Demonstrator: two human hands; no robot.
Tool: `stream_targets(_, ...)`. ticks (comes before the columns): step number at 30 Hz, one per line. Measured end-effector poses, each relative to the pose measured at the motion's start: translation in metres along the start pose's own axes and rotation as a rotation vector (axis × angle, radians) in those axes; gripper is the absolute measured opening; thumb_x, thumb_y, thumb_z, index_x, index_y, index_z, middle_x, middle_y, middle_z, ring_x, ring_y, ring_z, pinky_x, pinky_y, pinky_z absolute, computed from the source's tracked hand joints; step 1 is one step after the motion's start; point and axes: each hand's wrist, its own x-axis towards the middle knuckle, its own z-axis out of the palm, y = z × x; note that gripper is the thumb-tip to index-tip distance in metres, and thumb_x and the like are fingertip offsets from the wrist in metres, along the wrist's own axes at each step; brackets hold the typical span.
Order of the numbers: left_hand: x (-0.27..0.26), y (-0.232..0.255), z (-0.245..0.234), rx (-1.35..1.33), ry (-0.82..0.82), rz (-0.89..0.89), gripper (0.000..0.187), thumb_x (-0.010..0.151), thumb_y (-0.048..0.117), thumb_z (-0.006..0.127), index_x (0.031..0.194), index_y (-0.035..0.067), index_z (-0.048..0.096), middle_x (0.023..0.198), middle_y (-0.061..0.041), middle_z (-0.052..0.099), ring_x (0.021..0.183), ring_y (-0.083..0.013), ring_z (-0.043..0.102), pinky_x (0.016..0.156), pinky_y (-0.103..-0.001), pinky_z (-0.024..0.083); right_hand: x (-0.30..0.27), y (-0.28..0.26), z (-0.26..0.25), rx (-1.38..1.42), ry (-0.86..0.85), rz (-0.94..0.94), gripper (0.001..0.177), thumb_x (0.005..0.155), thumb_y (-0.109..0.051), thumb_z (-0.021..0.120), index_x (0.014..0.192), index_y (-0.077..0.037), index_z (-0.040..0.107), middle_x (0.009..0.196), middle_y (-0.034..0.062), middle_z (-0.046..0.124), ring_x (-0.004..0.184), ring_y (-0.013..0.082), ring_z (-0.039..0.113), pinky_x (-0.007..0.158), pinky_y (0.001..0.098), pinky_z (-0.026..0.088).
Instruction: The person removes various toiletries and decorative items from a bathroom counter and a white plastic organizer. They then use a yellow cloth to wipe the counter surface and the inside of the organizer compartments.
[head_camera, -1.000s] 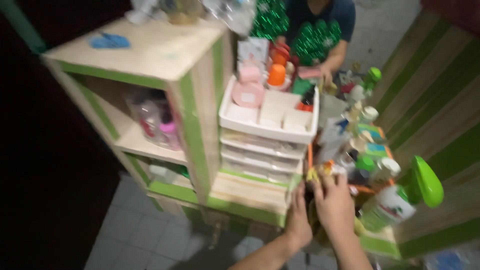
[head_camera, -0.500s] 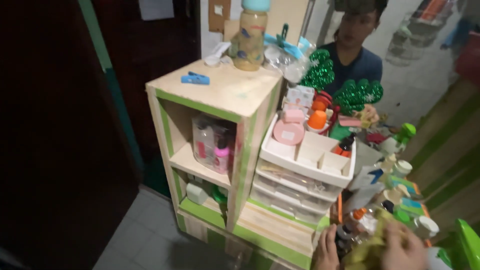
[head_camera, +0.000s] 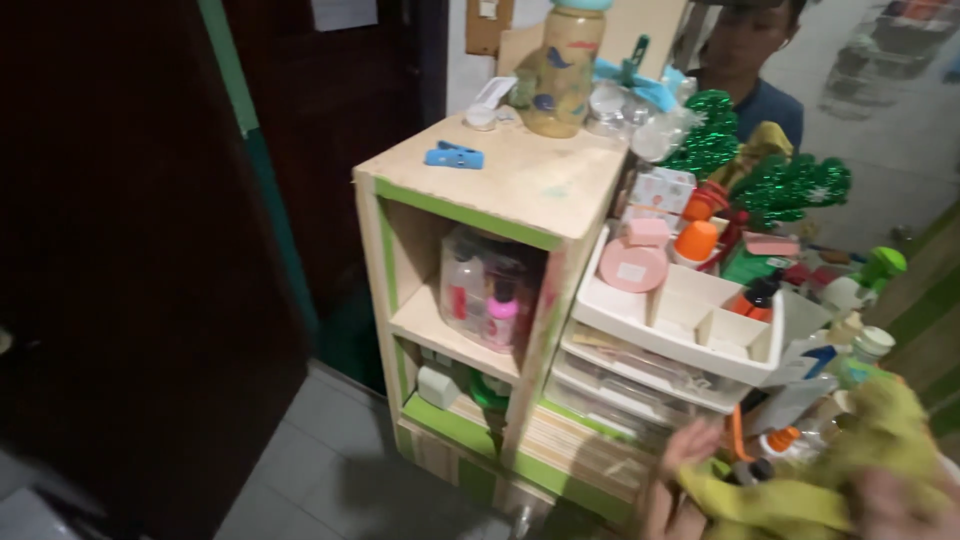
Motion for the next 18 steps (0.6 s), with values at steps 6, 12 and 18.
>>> stream_targets(6, 0.027, 0.06, -0.026, 0.013, 0.087, -0.484, 0.05, 0.114, 0.029, 0.038, 0.157, 0.005, 0.043, 0.151, -0.01, 0.051, 0.137, -0.0134, 0.049, 0.114, -0.03, 0.039, -0.046, -0.247, 0.202, -0.281, -0.272, -0.101, 0.045, 0.092, 0.007, 0.058, 0.136, 0.008, 0.055, 0.134, 0.0202, 0.05, 0.129, 0.0325, 0.05, 0.117, 0.0405, 0.038)
stream_targets(12, 0.009, 0.116, -0.095, 0.152, -0.046, -0.496, 0.063, 0.093, 0.014, 0.063, 0.153, -0.002, 0.05, 0.128, -0.02, 0.068, 0.116, -0.0226, 0.066, 0.099, -0.035, 0.053, -0.093, -0.166, 0.214, 0.086, -0.205, 0.193, 0.04, 0.108, -0.001, 0.058, 0.146, -0.002, 0.047, 0.133, 0.0077, 0.053, 0.126, 0.0202, 0.056, 0.111, 0.0289, 0.047)
stream_targets(18, 0.061, 0.261, -0.159, 0.575, -0.332, -0.462, 0.043, 0.092, 0.016, 0.076, 0.132, 0.004, 0.069, 0.116, -0.014, 0.073, 0.103, -0.0183, 0.072, 0.088, -0.031, 0.057, -0.068, -0.145, 0.23, 0.374, -0.2, 1.045, 0.045, 0.095, -0.008, 0.051, 0.139, -0.007, 0.057, 0.127, 0.0096, 0.066, 0.108, 0.0227, 0.065, 0.09, 0.0369, 0.051)
